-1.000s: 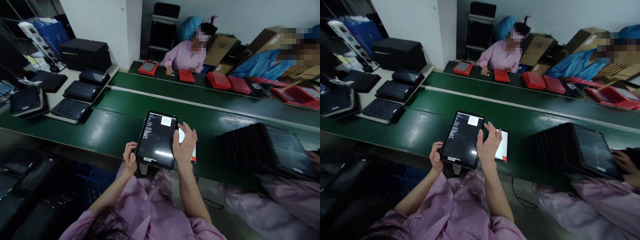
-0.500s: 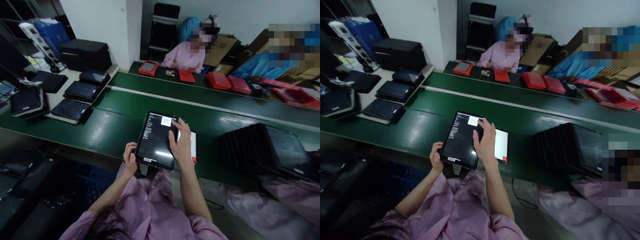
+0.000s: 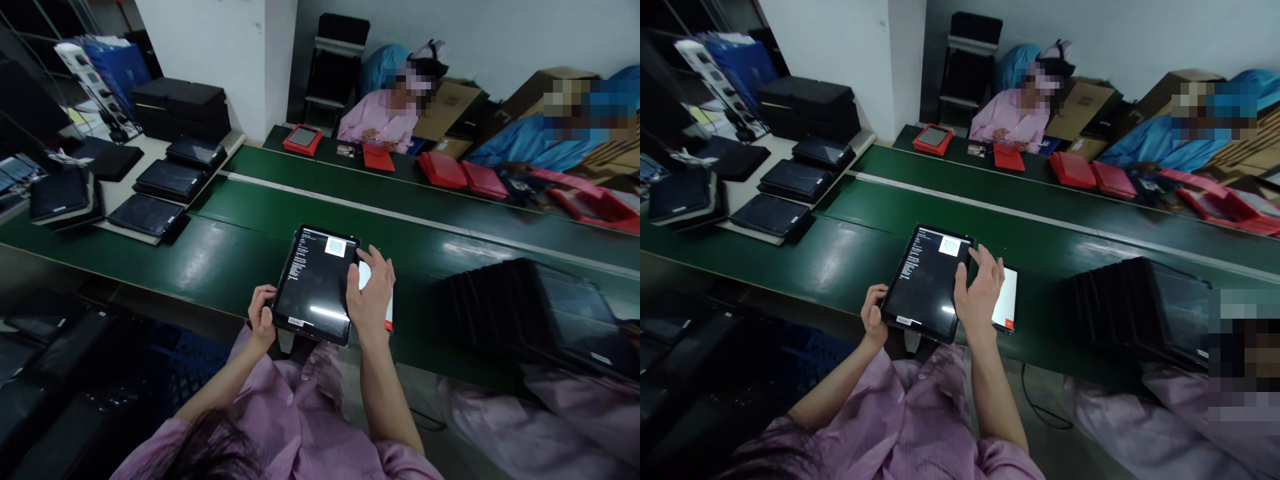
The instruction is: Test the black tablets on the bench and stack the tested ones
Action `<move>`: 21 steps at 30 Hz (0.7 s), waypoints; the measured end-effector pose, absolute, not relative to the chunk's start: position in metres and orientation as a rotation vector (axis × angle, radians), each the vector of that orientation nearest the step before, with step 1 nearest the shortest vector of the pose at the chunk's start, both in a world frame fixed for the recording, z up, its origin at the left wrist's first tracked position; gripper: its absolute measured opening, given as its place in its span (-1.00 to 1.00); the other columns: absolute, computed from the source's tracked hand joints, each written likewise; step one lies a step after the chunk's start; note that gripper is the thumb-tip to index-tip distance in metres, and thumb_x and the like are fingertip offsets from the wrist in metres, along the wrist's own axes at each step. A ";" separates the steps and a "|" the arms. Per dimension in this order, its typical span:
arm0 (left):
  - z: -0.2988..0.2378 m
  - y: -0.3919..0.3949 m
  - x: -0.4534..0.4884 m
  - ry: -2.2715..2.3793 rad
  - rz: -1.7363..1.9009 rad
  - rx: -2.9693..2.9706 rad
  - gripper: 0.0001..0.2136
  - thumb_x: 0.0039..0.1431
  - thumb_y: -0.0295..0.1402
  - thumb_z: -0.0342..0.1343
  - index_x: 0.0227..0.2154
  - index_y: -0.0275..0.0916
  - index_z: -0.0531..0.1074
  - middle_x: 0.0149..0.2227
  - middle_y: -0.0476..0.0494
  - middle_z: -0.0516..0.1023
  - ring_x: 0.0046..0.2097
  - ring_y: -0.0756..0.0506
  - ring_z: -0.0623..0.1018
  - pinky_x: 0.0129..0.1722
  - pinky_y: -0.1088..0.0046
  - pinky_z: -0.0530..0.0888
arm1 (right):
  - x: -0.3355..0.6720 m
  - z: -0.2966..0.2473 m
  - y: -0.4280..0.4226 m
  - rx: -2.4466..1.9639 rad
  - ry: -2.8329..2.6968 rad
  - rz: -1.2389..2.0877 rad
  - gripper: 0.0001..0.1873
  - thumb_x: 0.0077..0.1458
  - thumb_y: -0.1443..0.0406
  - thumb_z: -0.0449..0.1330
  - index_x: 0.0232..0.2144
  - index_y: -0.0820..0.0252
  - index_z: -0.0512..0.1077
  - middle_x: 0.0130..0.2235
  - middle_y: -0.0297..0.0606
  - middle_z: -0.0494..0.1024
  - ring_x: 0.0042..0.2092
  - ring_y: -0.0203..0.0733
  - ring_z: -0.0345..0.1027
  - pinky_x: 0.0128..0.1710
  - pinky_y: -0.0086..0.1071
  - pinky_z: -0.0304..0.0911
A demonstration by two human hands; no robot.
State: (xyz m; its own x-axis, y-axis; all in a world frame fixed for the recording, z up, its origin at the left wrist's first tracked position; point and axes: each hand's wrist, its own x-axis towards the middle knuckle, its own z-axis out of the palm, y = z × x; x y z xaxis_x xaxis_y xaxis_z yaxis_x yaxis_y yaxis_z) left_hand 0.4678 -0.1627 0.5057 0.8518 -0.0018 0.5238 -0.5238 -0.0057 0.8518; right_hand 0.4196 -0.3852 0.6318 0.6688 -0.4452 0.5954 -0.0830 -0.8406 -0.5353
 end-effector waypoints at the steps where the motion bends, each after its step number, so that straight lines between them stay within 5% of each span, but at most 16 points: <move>1: 0.506 -0.163 0.468 -0.439 0.431 1.526 -0.55 0.48 0.00 -0.16 -0.24 -0.22 0.50 -0.12 -0.28 0.56 -0.06 -0.26 0.56 -0.04 0.13 0.51 | 0.419 0.631 -0.385 -2.413 0.434 -1.039 -0.42 0.48 0.08 0.03 0.42 0.11 0.13 0.20 -0.08 0.59 0.35 0.11 0.34 0.47 0.38 -0.07; 14: 0.510 -0.163 0.468 -0.436 0.436 1.552 -0.52 0.48 0.03 -0.16 -0.27 -0.22 0.49 -0.14 -0.28 0.56 -0.06 -0.26 0.57 -0.05 0.14 0.52 | 0.420 0.631 -0.387 -2.407 0.321 -0.962 -0.46 0.50 0.07 0.00 0.40 0.09 0.16 0.24 -0.04 0.54 0.34 0.09 0.34 0.41 0.29 0.12; 21: 0.512 -0.164 0.469 -0.429 0.439 1.553 -0.52 0.47 0.05 -0.15 -0.28 -0.22 0.48 -0.14 -0.27 0.56 -0.07 -0.25 0.57 -0.04 0.14 0.53 | 0.421 0.633 -0.390 -2.424 0.274 -0.949 -0.44 0.51 0.04 -0.04 0.40 0.12 0.14 0.27 -0.04 0.52 0.37 0.10 0.29 0.47 0.31 -0.03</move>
State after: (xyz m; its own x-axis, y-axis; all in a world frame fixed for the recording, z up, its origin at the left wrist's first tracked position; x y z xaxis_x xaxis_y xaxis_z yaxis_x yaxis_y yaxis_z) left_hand 0.4688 -0.1640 0.5116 0.8514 -0.0007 0.5245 -0.5244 -0.0265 0.8511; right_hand 0.4215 -0.3900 0.6326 0.7343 -0.3622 0.5741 0.0009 -0.8452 -0.5344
